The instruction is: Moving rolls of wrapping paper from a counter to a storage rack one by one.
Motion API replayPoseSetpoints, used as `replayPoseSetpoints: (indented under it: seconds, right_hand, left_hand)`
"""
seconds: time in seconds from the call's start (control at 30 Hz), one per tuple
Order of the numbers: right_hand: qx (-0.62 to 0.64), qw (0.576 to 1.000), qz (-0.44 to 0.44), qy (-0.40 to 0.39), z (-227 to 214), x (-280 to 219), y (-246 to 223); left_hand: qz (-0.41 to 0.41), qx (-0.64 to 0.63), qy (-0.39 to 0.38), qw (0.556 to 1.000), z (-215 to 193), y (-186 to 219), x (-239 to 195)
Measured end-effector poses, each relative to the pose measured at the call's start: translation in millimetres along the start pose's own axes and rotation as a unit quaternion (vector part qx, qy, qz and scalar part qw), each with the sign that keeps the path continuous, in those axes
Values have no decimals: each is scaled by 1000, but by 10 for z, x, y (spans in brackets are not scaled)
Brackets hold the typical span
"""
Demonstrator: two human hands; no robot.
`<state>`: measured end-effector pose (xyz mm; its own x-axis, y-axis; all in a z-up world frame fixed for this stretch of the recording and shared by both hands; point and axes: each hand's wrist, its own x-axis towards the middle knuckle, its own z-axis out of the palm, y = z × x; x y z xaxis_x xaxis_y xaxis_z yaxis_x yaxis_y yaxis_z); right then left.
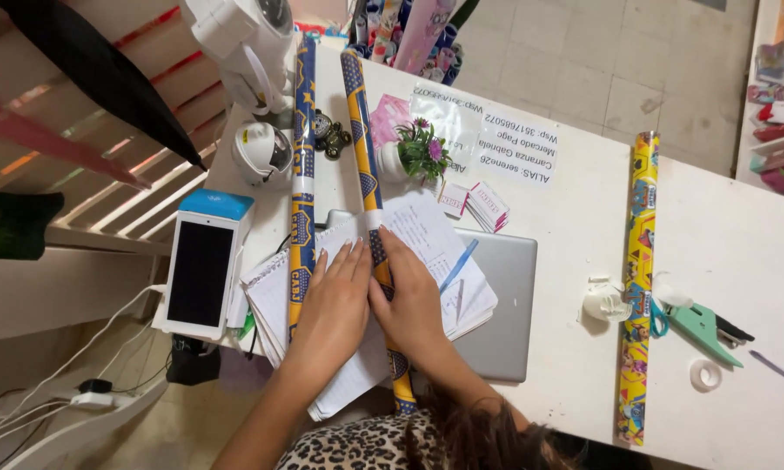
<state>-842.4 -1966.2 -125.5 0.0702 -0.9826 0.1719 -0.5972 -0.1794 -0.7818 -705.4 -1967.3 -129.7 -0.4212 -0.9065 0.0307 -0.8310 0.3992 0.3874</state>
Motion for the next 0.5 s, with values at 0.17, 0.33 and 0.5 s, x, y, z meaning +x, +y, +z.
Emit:
replayPoseSetpoints:
  seconds: [0.17,0.33,0.5]
  right_hand:
    - [79,994,-49,62,-261,-53,-311]
    - [178,975,-96,93,-481,-233,-459]
    - [299,937,-167,67,-618,-492,-550]
  left_hand:
    - [22,-63,45,997,-301,235,-74]
    - [9,-231,65,971,-702,667,-212]
    - [-37,-405,155,900,-665,963,-531]
